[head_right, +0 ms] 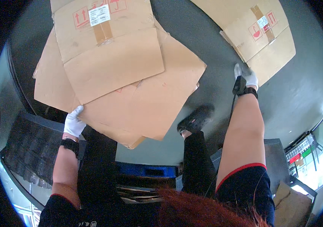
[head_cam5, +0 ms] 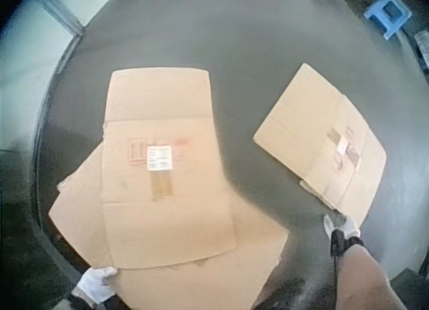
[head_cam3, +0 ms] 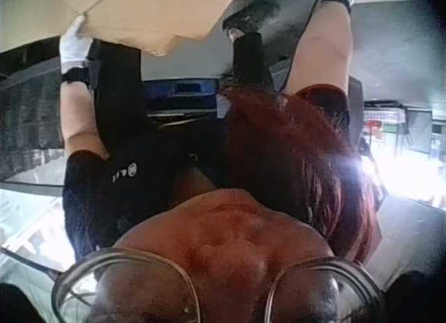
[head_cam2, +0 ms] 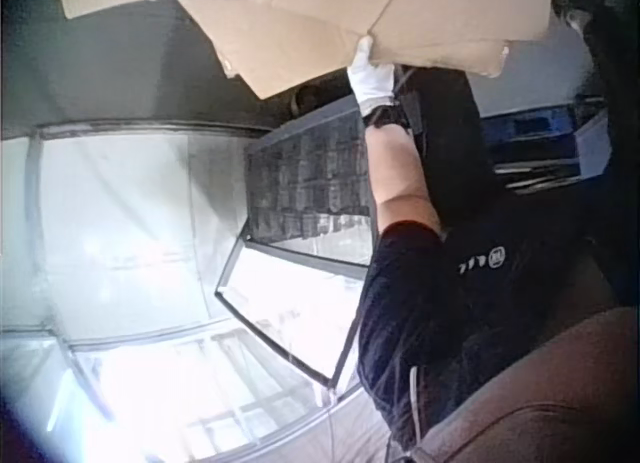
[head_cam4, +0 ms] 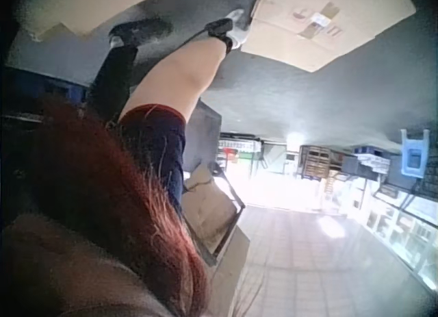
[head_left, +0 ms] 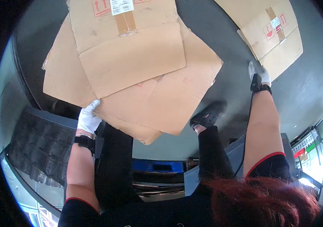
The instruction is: The person assembles small cylindrical metal parts by inserting them into a jig and securing them with a tool. They then place the finished units into a cardboard box lined with protective paper. The person also gathers and stacks flat cardboard pieces from the floor.
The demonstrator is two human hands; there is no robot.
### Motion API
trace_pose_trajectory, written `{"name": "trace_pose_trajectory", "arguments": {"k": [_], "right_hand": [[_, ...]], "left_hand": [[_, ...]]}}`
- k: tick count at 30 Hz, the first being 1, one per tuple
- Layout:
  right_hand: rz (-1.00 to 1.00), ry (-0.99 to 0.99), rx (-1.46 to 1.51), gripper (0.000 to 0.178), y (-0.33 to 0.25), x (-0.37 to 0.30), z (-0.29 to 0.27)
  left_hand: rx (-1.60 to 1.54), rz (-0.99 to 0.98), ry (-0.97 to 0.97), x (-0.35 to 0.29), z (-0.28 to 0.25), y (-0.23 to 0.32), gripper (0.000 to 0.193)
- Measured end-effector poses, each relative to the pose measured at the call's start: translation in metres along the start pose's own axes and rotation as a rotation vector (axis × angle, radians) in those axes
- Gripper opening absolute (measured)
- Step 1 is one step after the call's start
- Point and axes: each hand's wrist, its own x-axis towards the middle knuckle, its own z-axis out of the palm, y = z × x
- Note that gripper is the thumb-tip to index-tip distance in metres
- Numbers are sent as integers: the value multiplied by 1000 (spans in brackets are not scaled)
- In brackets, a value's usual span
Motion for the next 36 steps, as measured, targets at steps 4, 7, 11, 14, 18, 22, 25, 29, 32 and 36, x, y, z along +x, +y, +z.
{"name": "trace_pose_trajectory", "arguments": {"k": [4, 7, 11, 14, 18, 22, 25, 29, 32, 36], "right_hand": [[129, -41, 566, 34, 6, 42, -28], [-119, -39, -40, 35, 23, 49, -18], [266, 16, 584, 28, 10, 26, 2], [339, -40, 674, 27, 4, 23, 0], [317, 23, 623, 28, -7, 19, 9], [379, -88, 577, 31, -15, 24, 12], [466, -163, 468, 32, -21, 27, 26], [418, -85, 435, 34, -22, 16, 60], [399, -93, 508, 33, -22, 25, 63], [246, -154, 366, 32, -21, 17, 64]], "left_hand": [[-49, -21, -12, 4, 10, 8, 40], [-70, -52, -15, 4, 9, 8, 40], [17, -26, -14, 3, -4, 4, 39], [34, 2, -4, 6, -5, 4, 37], [331, 100, -34, 4, -14, 1, 35], [227, 46, -2, 3, -3, 3, 33], [276, 33, -6, 1, -10, 6, 33], [297, 59, -31, 0, -15, 5, 35], [99, 22, 4, 1, 6, 6, 36], [108, 13, 23, -1, 7, 7, 38]]}}
